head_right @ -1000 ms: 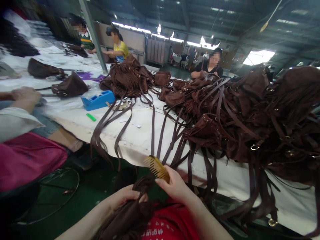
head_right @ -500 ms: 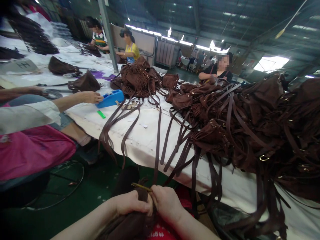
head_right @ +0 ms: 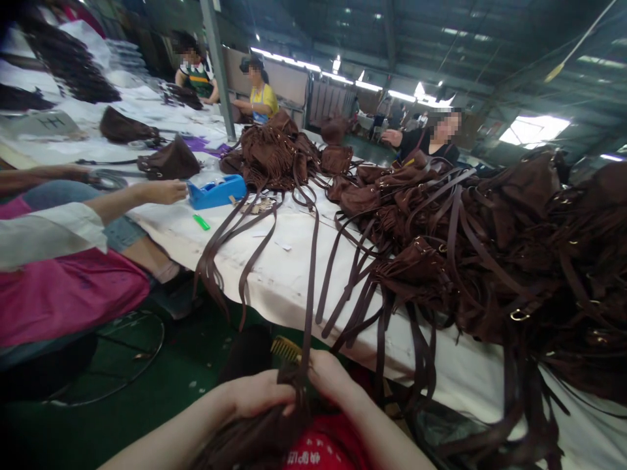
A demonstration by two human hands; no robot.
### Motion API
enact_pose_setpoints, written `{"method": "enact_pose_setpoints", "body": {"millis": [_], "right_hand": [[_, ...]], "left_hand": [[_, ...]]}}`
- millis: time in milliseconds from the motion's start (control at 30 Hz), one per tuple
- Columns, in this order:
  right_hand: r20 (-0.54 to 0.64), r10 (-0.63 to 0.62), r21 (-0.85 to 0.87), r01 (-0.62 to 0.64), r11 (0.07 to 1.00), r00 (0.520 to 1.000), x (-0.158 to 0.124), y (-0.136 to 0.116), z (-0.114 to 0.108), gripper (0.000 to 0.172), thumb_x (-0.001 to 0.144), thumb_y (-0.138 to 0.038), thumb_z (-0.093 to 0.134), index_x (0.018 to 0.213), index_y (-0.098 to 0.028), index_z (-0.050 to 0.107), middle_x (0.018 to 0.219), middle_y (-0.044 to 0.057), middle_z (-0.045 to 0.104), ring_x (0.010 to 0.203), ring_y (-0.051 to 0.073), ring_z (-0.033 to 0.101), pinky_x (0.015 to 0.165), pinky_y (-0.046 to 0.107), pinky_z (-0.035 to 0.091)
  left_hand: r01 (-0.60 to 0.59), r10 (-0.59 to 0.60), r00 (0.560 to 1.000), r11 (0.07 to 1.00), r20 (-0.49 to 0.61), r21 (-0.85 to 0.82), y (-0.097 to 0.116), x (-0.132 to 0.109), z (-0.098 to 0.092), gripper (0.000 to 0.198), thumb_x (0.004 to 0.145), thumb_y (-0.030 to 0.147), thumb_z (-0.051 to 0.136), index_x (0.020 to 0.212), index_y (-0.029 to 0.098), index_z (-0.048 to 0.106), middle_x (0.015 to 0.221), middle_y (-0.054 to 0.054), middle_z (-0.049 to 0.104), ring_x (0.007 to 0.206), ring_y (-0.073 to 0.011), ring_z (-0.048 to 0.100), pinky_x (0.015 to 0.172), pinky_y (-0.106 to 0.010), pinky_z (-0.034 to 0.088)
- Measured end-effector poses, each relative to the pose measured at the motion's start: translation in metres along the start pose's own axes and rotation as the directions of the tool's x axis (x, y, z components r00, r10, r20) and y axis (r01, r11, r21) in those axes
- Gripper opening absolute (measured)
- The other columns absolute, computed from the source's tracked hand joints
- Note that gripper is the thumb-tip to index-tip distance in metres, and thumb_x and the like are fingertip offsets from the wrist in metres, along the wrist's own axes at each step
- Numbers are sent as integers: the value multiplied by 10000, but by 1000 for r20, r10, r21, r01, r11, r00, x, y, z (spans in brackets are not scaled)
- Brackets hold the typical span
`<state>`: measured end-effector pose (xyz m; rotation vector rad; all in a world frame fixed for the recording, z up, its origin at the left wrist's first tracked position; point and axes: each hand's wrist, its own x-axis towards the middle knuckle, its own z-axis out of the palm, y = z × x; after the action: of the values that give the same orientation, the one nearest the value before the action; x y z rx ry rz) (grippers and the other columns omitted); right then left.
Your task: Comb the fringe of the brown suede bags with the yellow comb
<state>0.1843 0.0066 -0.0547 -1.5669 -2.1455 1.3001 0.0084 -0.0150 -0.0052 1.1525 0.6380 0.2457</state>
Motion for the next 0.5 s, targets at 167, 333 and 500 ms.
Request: {"method": "enact_pose_setpoints", "body": {"millis": [167, 333, 500], "right_hand": [[-172, 25, 26, -21, 999, 985, -21, -8, -37, 424, 963, -433, 273, 788, -180, 565, 600, 5, 592, 582, 152, 545, 606, 258, 413], [-43, -207, -334, 181, 925, 977, -46, -44, -37, 340, 974, -360, 290, 861, -198, 567, 772, 27, 647, 711, 155, 591, 638, 252, 377], [89, -154, -571, 177, 801, 984, -36, -41, -14, 281, 944, -363, 378, 865, -201, 594, 764, 33, 680, 677, 167, 615, 585, 260, 353]], "left_hand": [[-65, 26, 994, 921, -106, -383, -28, 0, -19, 315, 719, 394, 561, 528, 144, 540, 552, -7, 532, 554, -122, 446, 592, -265, 356], [-64, 45, 997, 903, -55, -425, -26, 1, -16, 241, 698, 338, 622, 577, 130, 610, 587, -22, 565, 591, -136, 484, 636, -269, 380], [-69, 92, 991, 972, 92, -225, -7, -7, -7, 301, 762, 432, 631, 623, 164, 633, 649, -11, 590, 650, -150, 504, 713, -277, 398]]}}
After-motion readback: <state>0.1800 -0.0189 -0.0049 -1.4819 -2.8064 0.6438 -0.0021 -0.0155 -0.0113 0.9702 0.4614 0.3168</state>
